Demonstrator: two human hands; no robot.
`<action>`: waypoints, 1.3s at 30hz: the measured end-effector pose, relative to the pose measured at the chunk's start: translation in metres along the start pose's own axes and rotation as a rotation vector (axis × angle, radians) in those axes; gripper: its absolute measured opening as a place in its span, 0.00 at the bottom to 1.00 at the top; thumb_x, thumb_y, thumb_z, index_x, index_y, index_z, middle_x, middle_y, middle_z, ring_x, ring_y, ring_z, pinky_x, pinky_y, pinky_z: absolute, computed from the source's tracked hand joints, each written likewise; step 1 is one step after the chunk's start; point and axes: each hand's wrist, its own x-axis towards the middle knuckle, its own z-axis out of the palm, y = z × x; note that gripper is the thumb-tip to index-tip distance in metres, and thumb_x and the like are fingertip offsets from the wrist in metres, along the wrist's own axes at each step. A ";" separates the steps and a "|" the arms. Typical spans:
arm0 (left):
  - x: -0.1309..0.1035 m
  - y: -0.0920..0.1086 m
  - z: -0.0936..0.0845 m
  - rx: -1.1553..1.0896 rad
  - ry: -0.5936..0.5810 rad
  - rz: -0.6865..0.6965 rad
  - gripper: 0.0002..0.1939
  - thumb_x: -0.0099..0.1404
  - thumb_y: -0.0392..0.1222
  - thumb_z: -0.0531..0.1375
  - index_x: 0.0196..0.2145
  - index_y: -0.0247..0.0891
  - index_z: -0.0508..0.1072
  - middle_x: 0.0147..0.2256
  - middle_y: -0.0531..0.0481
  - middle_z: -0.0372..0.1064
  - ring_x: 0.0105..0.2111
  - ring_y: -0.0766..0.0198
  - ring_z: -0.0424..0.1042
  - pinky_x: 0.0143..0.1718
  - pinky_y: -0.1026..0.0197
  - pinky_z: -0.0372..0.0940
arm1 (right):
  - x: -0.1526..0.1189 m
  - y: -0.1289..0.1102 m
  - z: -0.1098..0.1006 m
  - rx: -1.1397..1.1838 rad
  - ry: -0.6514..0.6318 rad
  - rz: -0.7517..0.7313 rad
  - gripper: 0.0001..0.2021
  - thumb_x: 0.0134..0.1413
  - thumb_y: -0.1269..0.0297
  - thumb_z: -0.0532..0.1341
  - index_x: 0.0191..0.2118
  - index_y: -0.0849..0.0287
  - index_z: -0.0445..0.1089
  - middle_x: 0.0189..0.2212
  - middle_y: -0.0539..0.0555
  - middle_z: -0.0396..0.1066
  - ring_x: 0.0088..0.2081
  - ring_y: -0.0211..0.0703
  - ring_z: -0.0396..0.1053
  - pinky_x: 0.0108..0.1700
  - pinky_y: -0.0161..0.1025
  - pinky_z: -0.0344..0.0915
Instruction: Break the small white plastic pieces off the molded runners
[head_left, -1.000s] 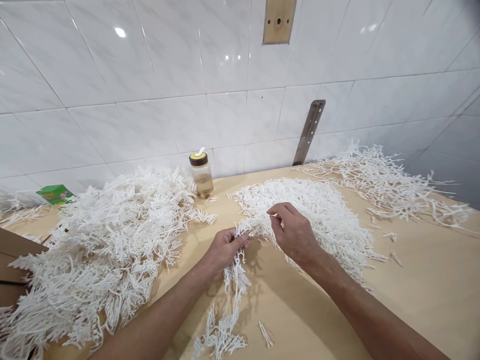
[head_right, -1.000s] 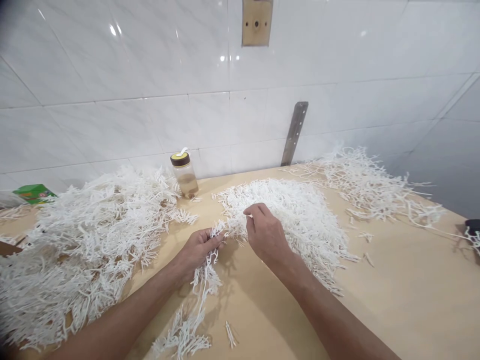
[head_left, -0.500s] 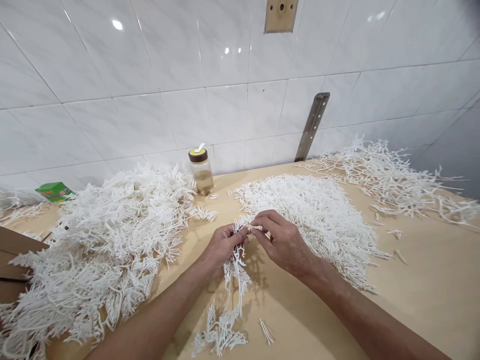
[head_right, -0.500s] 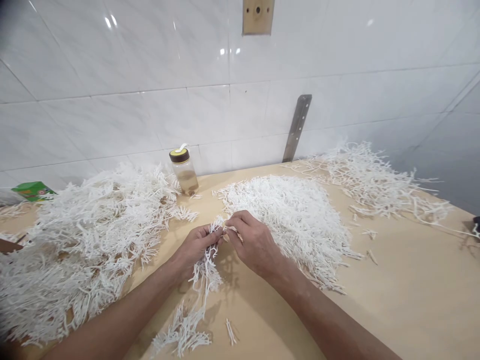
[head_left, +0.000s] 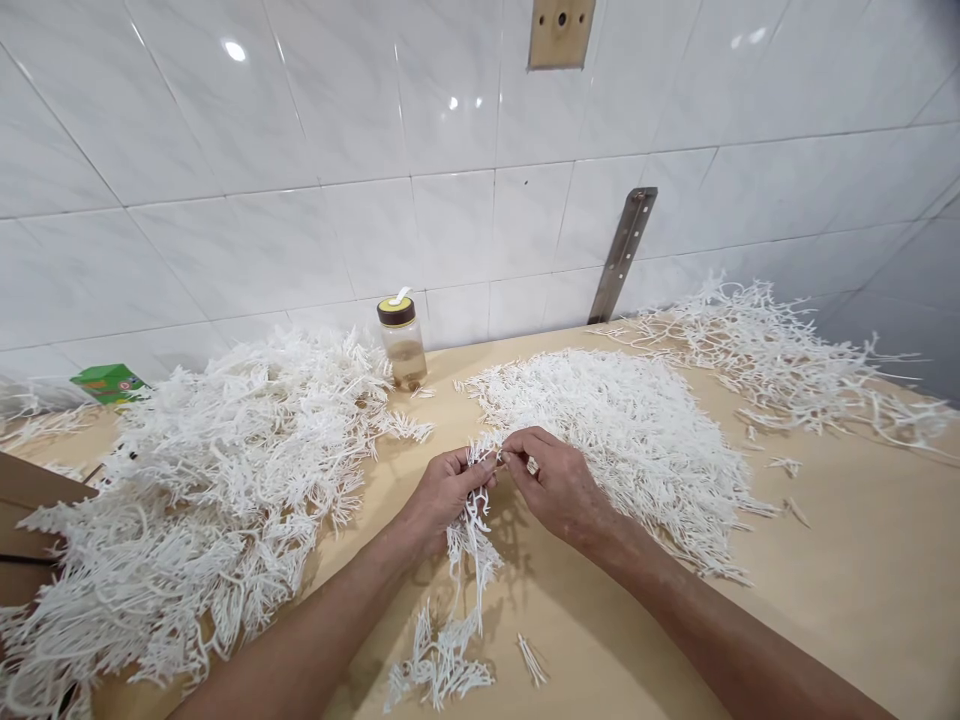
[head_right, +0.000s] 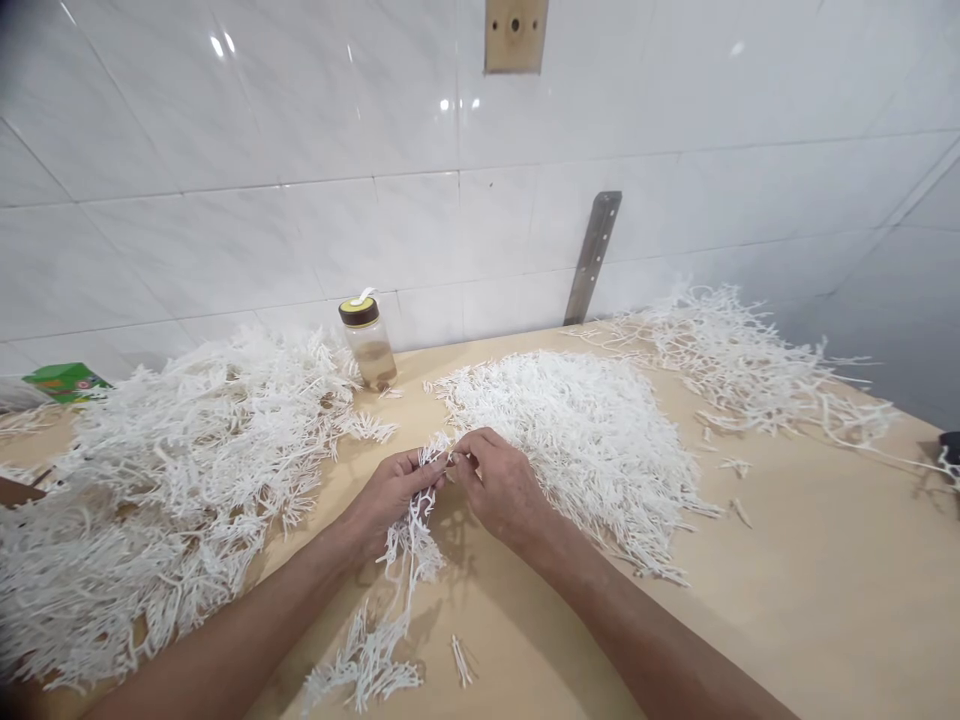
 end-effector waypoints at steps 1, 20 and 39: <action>0.000 0.000 0.000 0.009 -0.002 0.003 0.23 0.51 0.59 0.68 0.24 0.36 0.68 0.16 0.58 0.56 0.15 0.73 0.52 0.17 0.66 0.45 | 0.000 -0.001 0.001 -0.037 -0.007 -0.006 0.07 0.63 0.71 0.53 0.37 0.58 0.69 0.35 0.55 0.72 0.35 0.42 0.70 0.38 0.40 0.67; 0.006 -0.011 -0.001 0.277 -0.049 0.171 0.22 0.55 0.58 0.65 0.23 0.34 0.69 0.20 0.55 0.61 0.21 0.70 0.56 0.23 0.65 0.49 | 0.014 -0.001 -0.031 0.111 -0.112 0.370 0.16 0.60 0.52 0.57 0.40 0.58 0.74 0.29 0.54 0.75 0.26 0.42 0.69 0.30 0.38 0.63; 0.001 0.000 0.000 -0.088 -0.028 0.032 0.21 0.47 0.50 0.73 0.31 0.34 0.71 0.23 0.55 0.65 0.19 0.72 0.59 0.22 0.67 0.50 | 0.007 0.002 -0.010 0.767 -0.131 0.668 0.13 0.51 0.54 0.66 0.30 0.57 0.66 0.19 0.44 0.61 0.16 0.31 0.55 0.16 0.31 0.54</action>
